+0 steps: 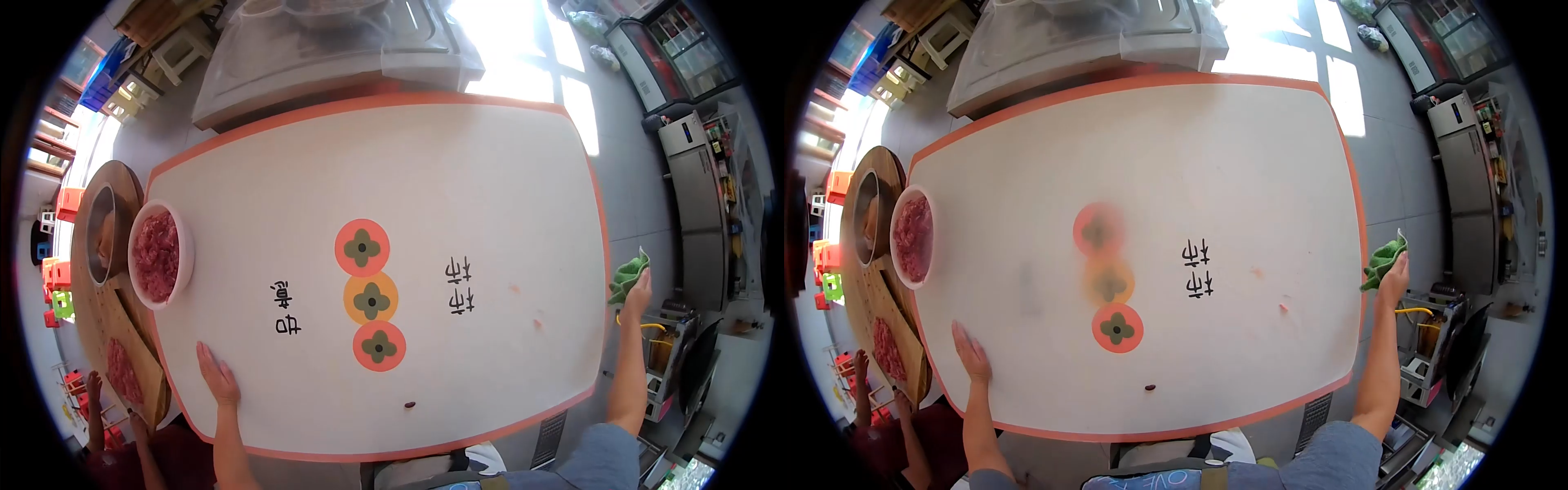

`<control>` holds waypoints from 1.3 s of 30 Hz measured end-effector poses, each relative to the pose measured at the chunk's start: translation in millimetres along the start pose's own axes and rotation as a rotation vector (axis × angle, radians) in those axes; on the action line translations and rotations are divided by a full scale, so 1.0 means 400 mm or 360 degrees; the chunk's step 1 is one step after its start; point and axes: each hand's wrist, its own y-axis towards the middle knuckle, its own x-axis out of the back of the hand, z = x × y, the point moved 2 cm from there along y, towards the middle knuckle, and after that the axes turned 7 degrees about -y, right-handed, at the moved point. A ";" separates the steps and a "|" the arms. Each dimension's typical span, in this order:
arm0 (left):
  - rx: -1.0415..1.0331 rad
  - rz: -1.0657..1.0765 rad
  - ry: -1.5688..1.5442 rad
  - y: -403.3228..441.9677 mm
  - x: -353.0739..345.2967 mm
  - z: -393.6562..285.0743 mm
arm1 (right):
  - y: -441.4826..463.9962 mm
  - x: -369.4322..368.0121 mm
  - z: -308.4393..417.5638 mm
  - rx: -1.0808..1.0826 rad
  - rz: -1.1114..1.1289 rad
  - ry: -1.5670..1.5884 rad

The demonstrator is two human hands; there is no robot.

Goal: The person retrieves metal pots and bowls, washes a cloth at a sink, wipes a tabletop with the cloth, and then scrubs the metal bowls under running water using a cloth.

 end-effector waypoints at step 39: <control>0.0112 0.0050 0.0011 -0.026 -0.041 0.073 | -0.265 -0.756 0.275 0.1566 0.0477 -0.1327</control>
